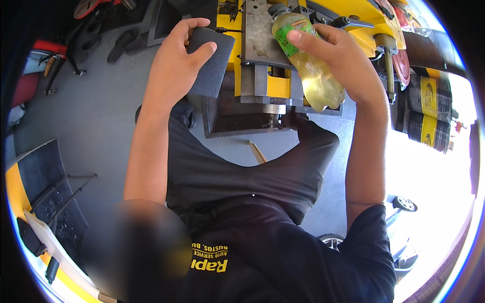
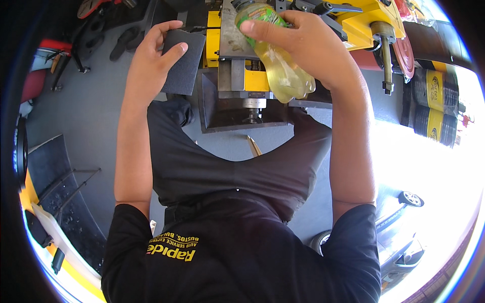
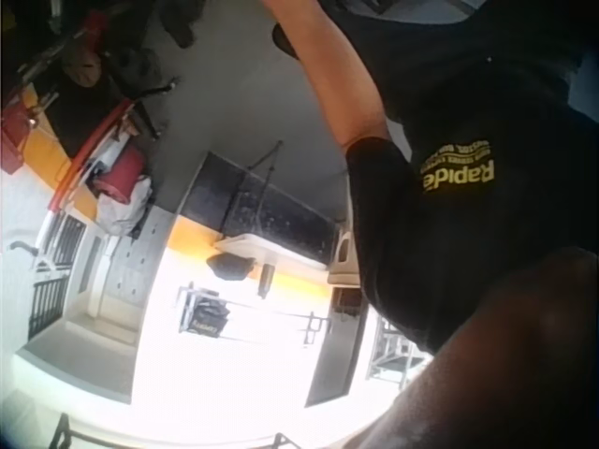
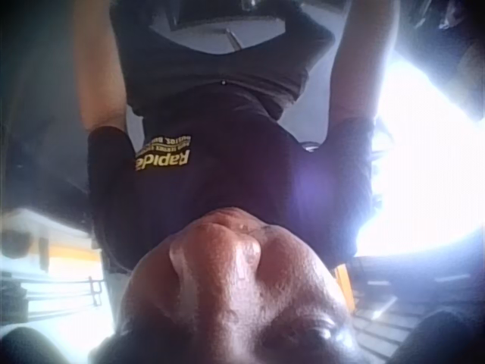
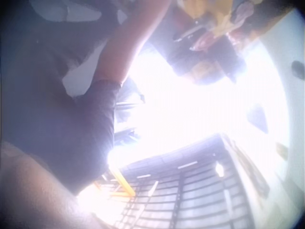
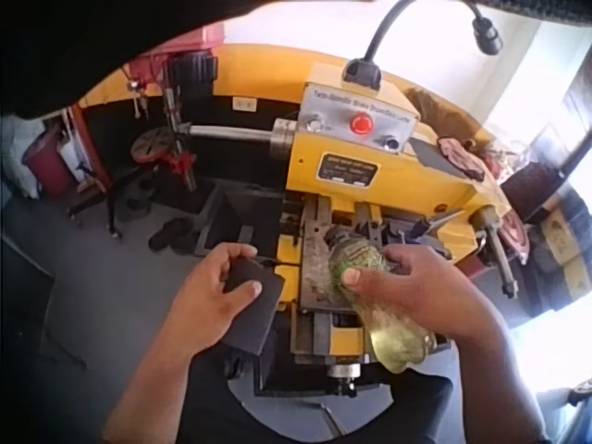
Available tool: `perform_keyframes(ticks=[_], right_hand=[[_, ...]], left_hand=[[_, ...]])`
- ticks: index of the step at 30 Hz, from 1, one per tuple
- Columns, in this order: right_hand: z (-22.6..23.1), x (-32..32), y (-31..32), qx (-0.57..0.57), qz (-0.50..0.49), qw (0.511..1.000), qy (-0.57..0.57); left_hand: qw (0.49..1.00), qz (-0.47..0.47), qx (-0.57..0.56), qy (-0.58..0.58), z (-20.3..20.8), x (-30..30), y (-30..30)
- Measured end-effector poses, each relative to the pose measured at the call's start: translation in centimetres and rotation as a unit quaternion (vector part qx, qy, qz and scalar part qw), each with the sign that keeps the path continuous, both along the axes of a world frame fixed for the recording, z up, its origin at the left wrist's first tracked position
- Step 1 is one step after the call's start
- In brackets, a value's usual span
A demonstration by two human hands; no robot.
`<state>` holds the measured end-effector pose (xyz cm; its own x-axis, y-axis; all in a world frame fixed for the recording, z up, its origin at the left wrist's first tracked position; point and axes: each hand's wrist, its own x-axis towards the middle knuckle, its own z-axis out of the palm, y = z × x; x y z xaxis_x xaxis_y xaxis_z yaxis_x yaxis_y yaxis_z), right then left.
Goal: The person cleans a yellow brake lathe by applying liquid from a bottle onto a sponge and scrubbing various surfaces. They then use a cloth to wipe the machine, repeating the scrubbing and wiping actions across different parts of the equipment.
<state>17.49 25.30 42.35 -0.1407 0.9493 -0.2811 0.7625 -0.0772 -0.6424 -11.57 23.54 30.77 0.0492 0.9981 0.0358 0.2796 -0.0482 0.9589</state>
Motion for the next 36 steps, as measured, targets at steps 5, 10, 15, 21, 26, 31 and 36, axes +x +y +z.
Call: perform_keyframes(ticks=[5, 10, 15, 21, 26, 31, 36], right_hand=[[0.1, -0.2, 0.4, -0.013, 0.000, 1.000, 0.011], [-0.3, 0.3, 0.6, -0.014, -0.008, 0.999, 0.034], [-1.8, 1.2, -1.6, 0.037, -0.010, 0.972, 0.233], [-3.6, 3.7, -6.1, 0.016, -0.052, 0.898, 0.437], [-5.1, 5.8, -9.6, -0.035, -0.071, 0.869, 0.488], [-9.1, 7.2, -12.4, 0.006, -0.086, 0.875, 0.476], [-9.8, 7.4, -13.6, -0.014, -0.102, 0.856, 0.506]], left_hand=[[1.000, -0.011, -0.024, 0.015, 0.5, 0.0, 0.0], [1.000, -0.018, 0.006, -0.010, 0.1, 0.8, 0.6], [0.997, 0.010, 0.058, 0.058, 1.3, 4.4, 1.1], [0.983, 0.029, 0.052, 0.172, 0.8, 7.8, -0.2], [0.932, 0.042, 0.171, 0.316, -1.0, 8.2, 0.4], [0.864, 0.025, 0.118, 0.490, 1.4, 9.4, 4.2], [0.844, 0.063, 0.191, 0.498, 0.5, 9.8, 4.1]])
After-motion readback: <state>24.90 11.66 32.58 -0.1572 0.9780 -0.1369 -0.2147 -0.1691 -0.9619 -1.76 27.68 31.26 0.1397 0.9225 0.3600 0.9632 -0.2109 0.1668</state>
